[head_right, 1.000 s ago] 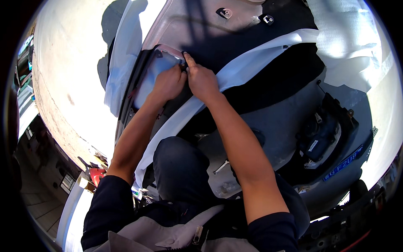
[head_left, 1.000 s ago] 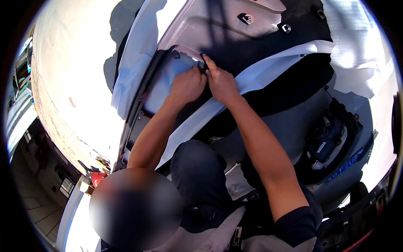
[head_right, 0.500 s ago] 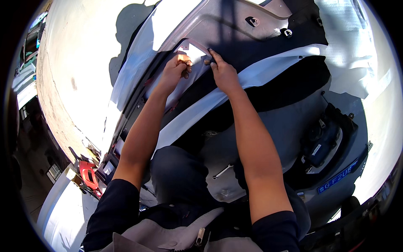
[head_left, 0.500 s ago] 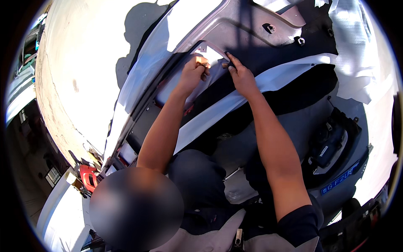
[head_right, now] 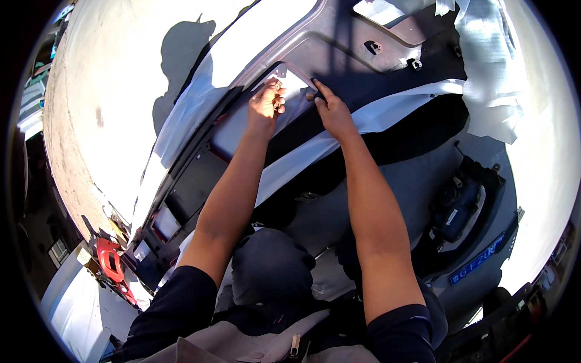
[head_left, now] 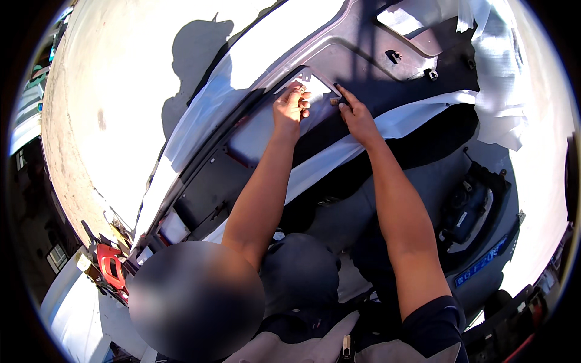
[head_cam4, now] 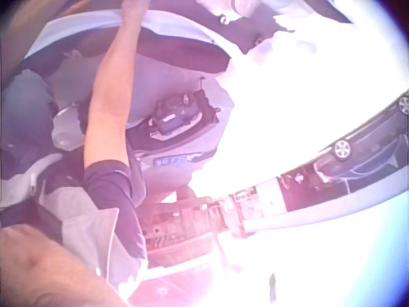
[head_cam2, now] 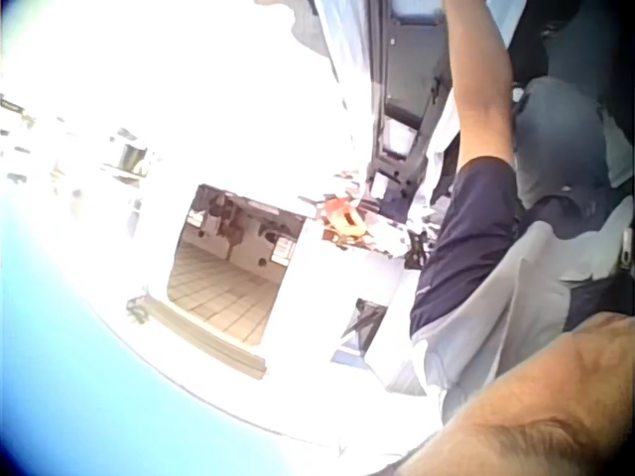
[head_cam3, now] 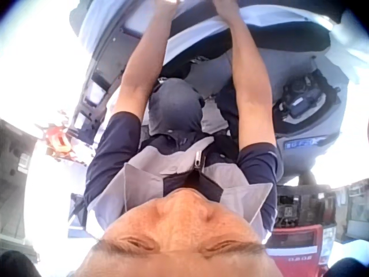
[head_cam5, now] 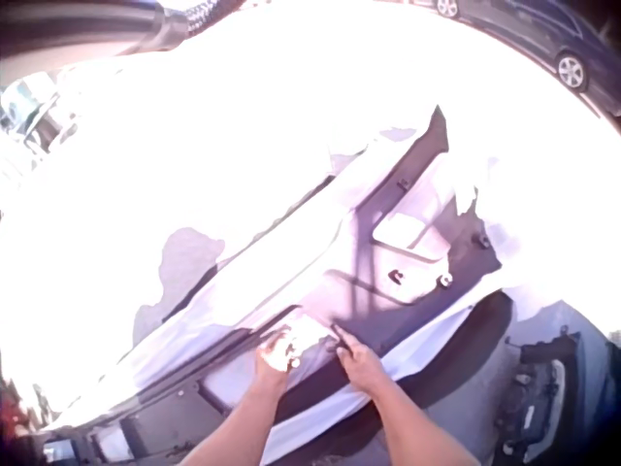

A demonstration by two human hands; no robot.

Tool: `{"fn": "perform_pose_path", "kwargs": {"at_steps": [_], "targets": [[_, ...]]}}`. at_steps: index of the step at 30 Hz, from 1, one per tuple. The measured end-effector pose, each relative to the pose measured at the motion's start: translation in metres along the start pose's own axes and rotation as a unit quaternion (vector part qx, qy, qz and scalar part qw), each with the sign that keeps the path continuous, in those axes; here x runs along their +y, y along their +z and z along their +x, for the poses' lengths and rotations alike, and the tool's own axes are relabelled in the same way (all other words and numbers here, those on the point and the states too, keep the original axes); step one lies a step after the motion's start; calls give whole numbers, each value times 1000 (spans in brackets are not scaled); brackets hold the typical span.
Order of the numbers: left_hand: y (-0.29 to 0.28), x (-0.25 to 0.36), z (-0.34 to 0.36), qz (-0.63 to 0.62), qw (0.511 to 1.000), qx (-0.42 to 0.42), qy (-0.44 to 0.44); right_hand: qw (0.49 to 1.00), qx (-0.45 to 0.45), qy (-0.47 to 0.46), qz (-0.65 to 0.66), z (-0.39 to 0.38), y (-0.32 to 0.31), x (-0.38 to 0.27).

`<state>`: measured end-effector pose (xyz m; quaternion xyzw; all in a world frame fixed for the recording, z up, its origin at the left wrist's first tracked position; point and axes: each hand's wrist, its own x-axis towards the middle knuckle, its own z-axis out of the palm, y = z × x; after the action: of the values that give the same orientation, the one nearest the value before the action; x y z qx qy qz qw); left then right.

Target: The person organizes hardware on the ground and then presses a plastic panel into the underside of an automotive bumper.

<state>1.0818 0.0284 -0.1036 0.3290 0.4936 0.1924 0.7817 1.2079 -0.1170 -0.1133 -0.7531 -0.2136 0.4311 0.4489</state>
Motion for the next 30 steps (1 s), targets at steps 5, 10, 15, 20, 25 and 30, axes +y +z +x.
{"fn": "perform_pose_path", "kwargs": {"at_steps": [5, 10, 15, 20, 25, 30], "targets": [[-2, -5, 9, -16, 999, -39, -3, 999, -22, 36, 15, 0, 0, -8], [-4, -10, 11, -55, 997, -61, -5, 999, -15, 28, 26, -1, -1, -5], [-10, -13, 19, -97, 992, -82, -11, 999, -9, -9, 41, 3, 3, 4], [-5, -14, 15, -78, 993, -86, 13, 999, -6, 4, 31, 2, 2, 0], [6, -17, 15, 9, 999, -23, 47, 1000, -3, 5, 31, 0, 1, -4], [3, -20, 23, 14, 997, 8, 82, 999, -5, -4, 37, 1, 2, -4]]}}
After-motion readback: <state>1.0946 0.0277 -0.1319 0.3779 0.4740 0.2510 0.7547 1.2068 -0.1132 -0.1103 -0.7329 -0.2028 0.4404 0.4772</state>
